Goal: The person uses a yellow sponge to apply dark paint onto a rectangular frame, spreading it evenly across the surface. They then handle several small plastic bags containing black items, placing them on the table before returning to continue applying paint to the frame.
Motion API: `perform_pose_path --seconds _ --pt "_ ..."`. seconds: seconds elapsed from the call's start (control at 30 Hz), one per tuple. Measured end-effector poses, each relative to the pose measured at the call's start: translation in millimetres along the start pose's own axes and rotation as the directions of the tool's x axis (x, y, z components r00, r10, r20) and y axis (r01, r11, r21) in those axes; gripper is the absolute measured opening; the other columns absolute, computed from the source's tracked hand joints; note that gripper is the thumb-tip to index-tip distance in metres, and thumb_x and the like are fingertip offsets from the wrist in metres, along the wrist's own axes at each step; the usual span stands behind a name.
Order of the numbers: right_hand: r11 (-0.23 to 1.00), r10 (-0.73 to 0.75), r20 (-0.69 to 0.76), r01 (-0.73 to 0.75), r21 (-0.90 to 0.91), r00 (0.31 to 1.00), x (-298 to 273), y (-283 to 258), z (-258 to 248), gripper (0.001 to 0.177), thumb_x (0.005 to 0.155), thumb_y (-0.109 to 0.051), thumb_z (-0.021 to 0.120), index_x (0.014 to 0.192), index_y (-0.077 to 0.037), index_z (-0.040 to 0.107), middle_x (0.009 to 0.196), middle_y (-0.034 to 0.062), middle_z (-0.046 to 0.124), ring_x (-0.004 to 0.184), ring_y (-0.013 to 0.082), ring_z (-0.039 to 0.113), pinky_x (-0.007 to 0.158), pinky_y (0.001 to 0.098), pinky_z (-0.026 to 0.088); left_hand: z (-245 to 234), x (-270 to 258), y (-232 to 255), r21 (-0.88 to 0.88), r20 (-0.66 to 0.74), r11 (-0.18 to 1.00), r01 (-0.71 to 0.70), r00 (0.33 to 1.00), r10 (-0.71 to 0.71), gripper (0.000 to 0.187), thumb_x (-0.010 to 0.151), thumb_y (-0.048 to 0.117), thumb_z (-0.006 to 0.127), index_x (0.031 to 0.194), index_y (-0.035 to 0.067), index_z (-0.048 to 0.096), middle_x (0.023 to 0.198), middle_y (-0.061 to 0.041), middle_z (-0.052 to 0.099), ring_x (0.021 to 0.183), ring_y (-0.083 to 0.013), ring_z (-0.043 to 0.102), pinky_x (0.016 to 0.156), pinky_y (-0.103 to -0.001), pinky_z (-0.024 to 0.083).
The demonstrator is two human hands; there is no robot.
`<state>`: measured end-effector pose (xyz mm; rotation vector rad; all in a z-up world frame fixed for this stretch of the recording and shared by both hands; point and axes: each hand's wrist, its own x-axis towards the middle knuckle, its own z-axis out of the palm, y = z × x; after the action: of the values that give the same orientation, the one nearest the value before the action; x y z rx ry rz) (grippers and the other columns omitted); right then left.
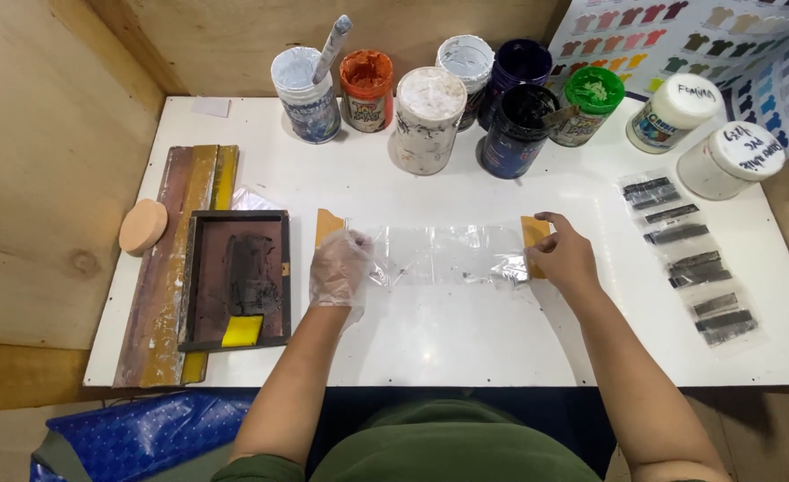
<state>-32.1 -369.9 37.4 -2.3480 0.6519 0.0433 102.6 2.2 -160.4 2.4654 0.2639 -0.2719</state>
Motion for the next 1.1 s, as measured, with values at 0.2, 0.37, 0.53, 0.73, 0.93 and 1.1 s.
perform_pose_path --seconds 0.2,0.37,0.53,0.73,0.93,1.1 --pt "0.998 -0.030 -0.001 0.030 -0.049 1.000 -12.9 -25.1 -7.9 0.056 0.089 -0.005 0.075 0.142 -0.016 0.060 0.100 0.0142 0.076 0.100 0.0302 0.071 0.087 0.0417 0.055 -69.0 -60.9 60.5 0.164 -0.152 0.970 -0.178 0.967 0.203 0.014 0.088 0.044 0.070 0.082 0.032 0.076 0.077 0.005 0.073 0.087 -0.0207 0.075 0.081 -0.034 0.059" --pt "0.999 -0.043 -0.042 0.043 0.006 0.998 -13.8 -22.6 -6.5 0.048 0.094 -0.012 0.070 0.140 -0.015 0.060 0.106 0.0155 0.075 0.106 0.0320 0.070 0.093 0.0458 0.053 -48.9 -38.1 39.0 0.102 -0.097 0.982 -0.157 0.981 0.167 0.027 0.084 0.040 0.077 0.105 0.023 0.081 0.103 -0.008 0.078 0.112 -0.0306 0.071 0.108 -0.049 0.050" --pt "0.904 -0.036 -0.126 0.086 0.419 0.991 -7.2 -2.9 -13.0 0.036 0.105 -0.009 0.053 0.141 -0.009 0.056 0.105 0.0213 0.071 0.101 0.0331 0.067 0.090 0.0420 0.050 -120.9 -110.4 124.9 -0.008 -0.295 0.994 -0.108 0.950 0.101 0.056 0.088 0.022 0.077 0.138 0.002 0.061 0.140 -0.021 0.059 0.141 -0.0338 0.046 0.118 -0.039 0.033" --pt "0.625 -0.065 0.048 0.003 0.780 0.997 -9.4 8.9 -16.5 0.047 0.101 0.000 0.031 0.143 -0.013 0.051 0.107 0.0209 0.067 0.104 0.0340 0.069 0.091 0.0389 0.049 -186.9 -141.9 120.0 0.045 -0.261 0.965 -0.259 0.929 0.262 0.052 0.095 0.038 0.069 0.144 0.020 0.059 0.150 -0.015 0.052 0.140 -0.0369 0.046 0.112 -0.061 0.039" --pt "0.603 -0.146 0.068 0.034 0.797 0.987 -1.0 16.2 -4.1 0.045 0.100 -0.003 0.038 0.142 -0.011 0.052 0.111 0.0221 0.069 0.108 0.0349 0.069 0.095 0.0419 0.048 -213.5 -180.2 131.9 0.052 -0.348 0.943 -0.329 0.879 0.326 0.047 0.095 0.032 0.069 0.139 0.015 0.063 0.152 -0.019 0.049 0.143 -0.0377 0.044 0.114 -0.058 0.039" --pt "0.920 -0.298 -0.004 0.289 0.265 0.954 -8.5 15.2 27.3 0.040 0.097 -0.019 0.063 0.137 -0.022 0.061 0.133 0.0069 0.069 0.135 0.0297 0.056 0.116 0.0508 0.035 -202.0 -195.5 131.2 -0.376 -0.267 0.856 -0.354 0.926 0.266 0.056 0.093 0.012 0.069 0.145 0.008 0.050 0.136 -0.020 0.062 0.132 -0.0359 0.057 0.109 -0.051 0.048"
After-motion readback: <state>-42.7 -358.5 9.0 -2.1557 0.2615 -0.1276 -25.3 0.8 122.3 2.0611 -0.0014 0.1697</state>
